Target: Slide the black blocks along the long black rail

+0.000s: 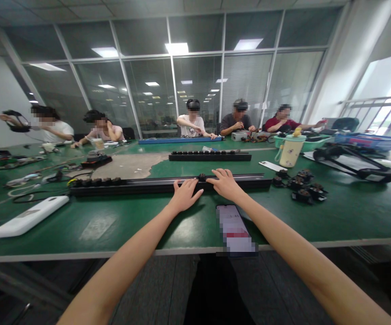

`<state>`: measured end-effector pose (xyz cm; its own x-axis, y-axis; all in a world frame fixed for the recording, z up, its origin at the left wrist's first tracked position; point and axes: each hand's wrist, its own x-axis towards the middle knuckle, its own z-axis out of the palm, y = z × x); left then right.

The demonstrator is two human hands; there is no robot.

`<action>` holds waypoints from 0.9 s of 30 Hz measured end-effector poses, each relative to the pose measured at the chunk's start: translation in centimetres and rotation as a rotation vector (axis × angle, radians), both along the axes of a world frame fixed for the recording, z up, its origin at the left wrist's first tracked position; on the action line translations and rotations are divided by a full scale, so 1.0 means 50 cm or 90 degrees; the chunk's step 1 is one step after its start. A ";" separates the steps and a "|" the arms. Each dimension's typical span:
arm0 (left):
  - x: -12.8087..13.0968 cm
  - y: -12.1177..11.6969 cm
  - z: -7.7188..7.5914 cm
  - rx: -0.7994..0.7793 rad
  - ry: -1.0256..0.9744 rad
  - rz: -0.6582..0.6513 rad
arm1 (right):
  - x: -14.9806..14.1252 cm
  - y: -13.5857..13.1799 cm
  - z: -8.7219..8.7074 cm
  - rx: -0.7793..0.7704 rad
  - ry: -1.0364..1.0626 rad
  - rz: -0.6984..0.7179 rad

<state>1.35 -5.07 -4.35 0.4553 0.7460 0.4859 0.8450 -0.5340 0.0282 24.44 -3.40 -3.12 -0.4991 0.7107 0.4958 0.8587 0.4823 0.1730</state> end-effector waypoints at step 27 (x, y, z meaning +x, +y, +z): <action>-0.002 0.005 -0.005 0.001 -0.002 -0.001 | -0.007 -0.008 0.014 -0.028 -0.051 -0.009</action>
<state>1.23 -4.82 -4.61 0.4551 0.7445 0.4885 0.8439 -0.5356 0.0300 24.09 -3.82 -2.43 -0.5261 0.7381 0.4224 0.8495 0.4794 0.2203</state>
